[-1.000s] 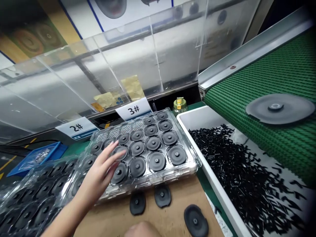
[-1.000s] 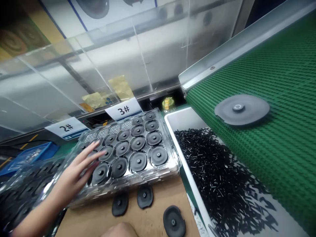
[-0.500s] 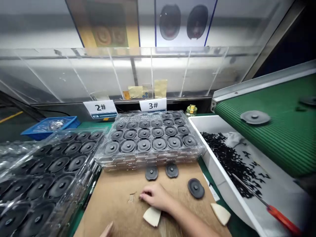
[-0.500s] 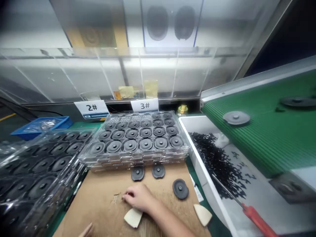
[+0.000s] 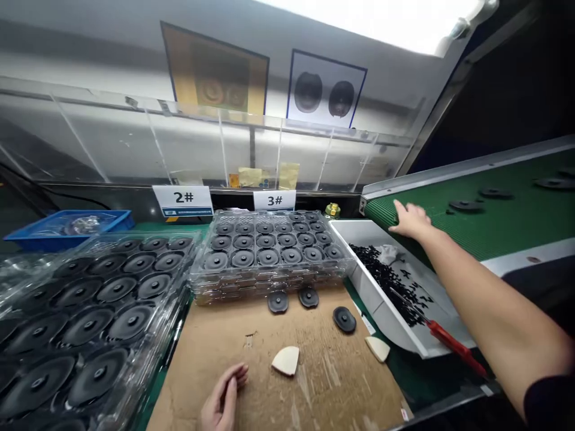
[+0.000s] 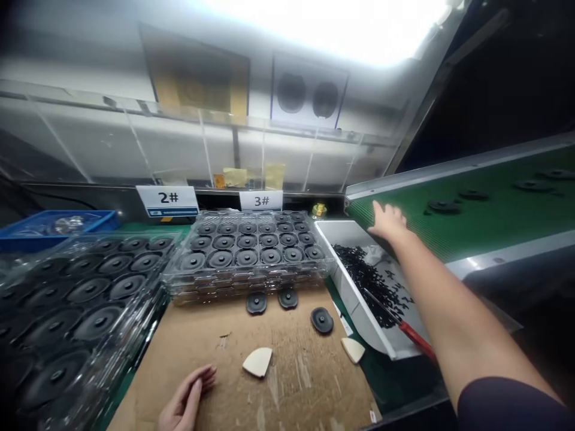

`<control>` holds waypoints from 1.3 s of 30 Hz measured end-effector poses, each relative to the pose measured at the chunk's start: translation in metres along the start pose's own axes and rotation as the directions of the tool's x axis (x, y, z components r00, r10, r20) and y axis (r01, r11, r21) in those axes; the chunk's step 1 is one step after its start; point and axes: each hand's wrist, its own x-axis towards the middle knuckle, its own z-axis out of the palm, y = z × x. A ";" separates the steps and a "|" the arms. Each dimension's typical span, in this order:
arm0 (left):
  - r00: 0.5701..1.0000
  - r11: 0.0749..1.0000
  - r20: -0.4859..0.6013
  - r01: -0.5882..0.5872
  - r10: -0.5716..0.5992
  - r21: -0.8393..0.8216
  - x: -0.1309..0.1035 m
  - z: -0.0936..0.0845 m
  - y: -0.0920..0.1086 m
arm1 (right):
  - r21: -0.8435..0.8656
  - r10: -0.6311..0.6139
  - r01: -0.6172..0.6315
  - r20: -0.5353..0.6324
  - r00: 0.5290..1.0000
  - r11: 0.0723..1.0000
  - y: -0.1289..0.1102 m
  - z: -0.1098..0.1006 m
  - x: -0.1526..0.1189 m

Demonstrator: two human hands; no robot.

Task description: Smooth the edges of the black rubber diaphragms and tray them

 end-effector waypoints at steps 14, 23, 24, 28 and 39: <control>0.936 0.965 0.237 -0.259 0.261 -0.042 -0.059 0.018 0.045 | 0.758 -0.740 -0.468 0.614 0.275 0.455 -0.090 0.063 -0.292; 0.285 0.490 0.796 -0.872 0.535 -0.017 -0.070 0.047 0.086 | 0.597 -0.549 -0.802 0.657 0.517 -0.041 -0.080 0.079 -0.323; 0.294 0.491 0.797 -0.871 0.527 -0.003 -0.068 0.048 0.089 | 0.619 -0.557 -0.785 0.650 0.516 -0.005 -0.078 0.080 -0.319; 0.375 0.607 0.806 -0.794 0.458 0.024 -0.062 0.047 0.086 | 0.739 -0.539 -0.633 0.638 0.550 0.230 -0.073 0.093 -0.312; 0.826 0.661 0.328 0.563 -0.458 -0.497 -0.041 0.021 0.058 | 0.590 -0.383 0.022 0.494 0.781 0.807 -0.089 0.173 -0.285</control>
